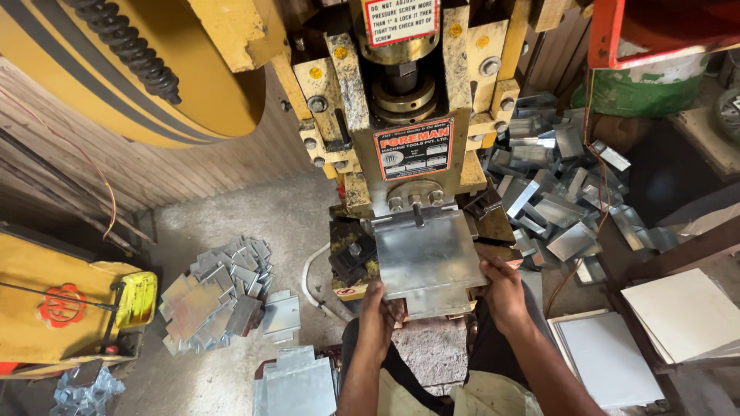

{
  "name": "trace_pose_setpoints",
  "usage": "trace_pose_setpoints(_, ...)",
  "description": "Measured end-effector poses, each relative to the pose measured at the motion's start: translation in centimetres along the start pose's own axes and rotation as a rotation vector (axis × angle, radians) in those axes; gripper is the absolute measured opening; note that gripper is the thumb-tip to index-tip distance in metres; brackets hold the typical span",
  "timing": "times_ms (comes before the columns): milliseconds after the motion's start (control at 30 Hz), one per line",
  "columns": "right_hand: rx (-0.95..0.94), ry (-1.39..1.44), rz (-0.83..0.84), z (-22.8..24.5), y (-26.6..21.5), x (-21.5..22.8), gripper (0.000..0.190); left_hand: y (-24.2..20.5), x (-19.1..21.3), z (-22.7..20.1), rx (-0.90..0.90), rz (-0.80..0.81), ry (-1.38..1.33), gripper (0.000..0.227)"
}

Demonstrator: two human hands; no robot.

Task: The person repeatedly places flat metal sheets into a hydraulic press, operates the machine to bend them, and then removes the finished pieces. The person stacks the processed metal sheets on a small stool to their left.

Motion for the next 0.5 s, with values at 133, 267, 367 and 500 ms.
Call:
trace_pose_setpoints(133,-0.024,0.041,0.009,0.4,0.0,-0.1,0.042,0.2,0.1,0.8,0.057,0.05,-0.019,0.051)
trace_pose_setpoints(267,-0.065,0.141,0.084,1.0,-0.4,-1.2,0.046,0.5,1.9,2.0,0.057,0.098,0.032,0.06)
trace_pose_setpoints(367,-0.177,0.259,-0.021,0.3,0.3,-0.3,0.038,0.3,2.0,1.8,0.053,0.168,0.059,0.071)
trace_pose_setpoints(500,-0.266,0.15,0.103,0.5,3.6,-1.7,0.053,-0.4,-0.3,-0.6,0.039,0.107,0.147,0.083)
Point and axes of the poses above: each hand's wrist, its own y-axis towards the middle knuckle, its own x-axis out of the back of the hand, z = x × y, the point moved 9 cm from there along y, towards the middle knuckle, and after that the axes turned 1 degree about y, right-handed, at the moved point
